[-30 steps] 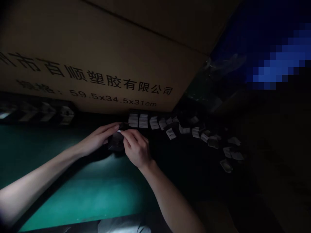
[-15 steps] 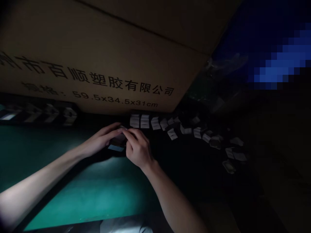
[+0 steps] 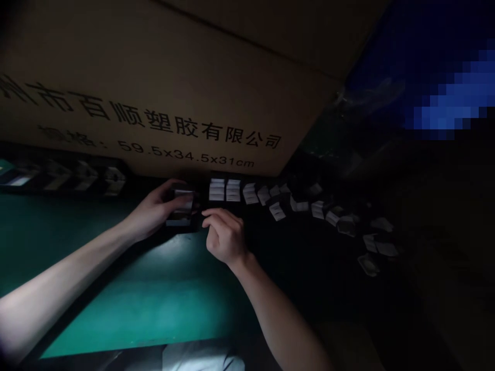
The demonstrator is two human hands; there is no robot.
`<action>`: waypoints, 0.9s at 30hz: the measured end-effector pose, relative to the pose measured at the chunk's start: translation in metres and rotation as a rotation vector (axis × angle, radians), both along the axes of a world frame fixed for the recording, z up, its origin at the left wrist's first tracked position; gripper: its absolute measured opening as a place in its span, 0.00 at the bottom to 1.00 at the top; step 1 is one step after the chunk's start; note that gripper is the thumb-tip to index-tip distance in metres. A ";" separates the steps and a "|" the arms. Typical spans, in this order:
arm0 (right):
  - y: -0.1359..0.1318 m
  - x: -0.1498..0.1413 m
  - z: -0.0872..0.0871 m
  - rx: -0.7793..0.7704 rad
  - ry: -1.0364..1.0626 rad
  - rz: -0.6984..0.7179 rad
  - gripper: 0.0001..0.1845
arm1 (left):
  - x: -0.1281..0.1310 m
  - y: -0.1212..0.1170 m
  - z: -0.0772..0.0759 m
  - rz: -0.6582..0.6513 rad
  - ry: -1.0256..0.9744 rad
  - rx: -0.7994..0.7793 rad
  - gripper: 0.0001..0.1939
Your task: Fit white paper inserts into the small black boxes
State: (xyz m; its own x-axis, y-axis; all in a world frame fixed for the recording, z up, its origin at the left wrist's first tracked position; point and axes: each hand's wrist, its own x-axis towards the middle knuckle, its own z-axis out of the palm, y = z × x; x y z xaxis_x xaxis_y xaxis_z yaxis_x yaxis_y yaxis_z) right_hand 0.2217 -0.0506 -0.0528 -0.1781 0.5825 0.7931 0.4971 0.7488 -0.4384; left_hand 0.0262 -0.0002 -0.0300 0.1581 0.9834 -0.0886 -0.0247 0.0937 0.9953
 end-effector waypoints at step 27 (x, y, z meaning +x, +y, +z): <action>0.004 -0.006 -0.012 -0.286 -0.004 0.043 0.18 | -0.008 0.001 0.005 -0.064 0.302 0.198 0.22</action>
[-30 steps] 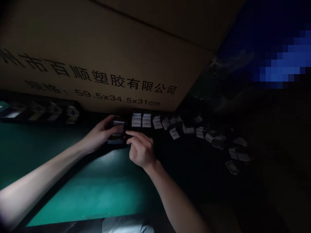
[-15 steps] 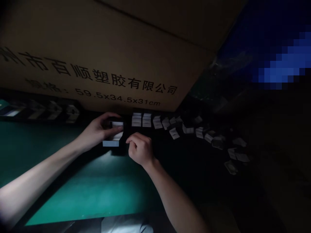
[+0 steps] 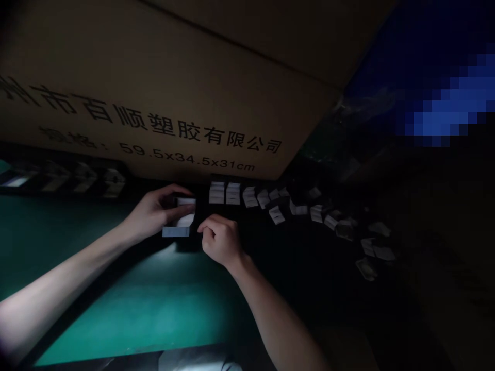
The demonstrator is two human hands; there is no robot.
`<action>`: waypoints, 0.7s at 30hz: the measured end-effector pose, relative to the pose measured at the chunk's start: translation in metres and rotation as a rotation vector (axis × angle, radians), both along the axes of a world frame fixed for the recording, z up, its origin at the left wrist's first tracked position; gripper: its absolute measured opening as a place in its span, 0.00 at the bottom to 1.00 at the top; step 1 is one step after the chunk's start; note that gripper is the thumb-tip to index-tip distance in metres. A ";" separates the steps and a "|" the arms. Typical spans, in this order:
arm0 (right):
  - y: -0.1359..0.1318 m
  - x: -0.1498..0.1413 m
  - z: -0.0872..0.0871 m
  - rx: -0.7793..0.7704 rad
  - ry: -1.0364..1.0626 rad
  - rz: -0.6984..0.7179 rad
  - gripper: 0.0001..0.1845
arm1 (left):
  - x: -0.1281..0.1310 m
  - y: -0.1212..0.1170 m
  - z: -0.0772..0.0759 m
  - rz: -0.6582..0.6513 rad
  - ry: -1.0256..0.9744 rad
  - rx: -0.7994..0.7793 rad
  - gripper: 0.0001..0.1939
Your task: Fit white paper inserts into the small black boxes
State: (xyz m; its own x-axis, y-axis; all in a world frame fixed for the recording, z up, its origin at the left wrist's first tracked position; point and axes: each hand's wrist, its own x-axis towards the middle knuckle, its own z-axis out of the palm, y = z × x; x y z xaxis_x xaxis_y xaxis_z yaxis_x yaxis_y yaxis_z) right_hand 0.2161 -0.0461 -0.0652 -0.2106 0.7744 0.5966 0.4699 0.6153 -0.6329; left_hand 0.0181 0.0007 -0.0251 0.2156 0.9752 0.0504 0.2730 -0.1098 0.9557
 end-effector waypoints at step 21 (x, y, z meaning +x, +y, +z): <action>0.000 0.000 0.001 -0.032 -0.013 -0.015 0.16 | 0.002 0.002 -0.012 0.041 0.165 0.161 0.21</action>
State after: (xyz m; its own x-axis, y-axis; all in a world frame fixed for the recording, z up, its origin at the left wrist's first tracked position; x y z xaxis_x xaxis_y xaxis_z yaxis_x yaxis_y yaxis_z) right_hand 0.2158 -0.0465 -0.0646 -0.2062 0.7964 0.5686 0.4875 0.5874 -0.6460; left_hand 0.0197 0.0023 -0.0373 0.1943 0.9656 0.1730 0.4314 -0.2425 0.8690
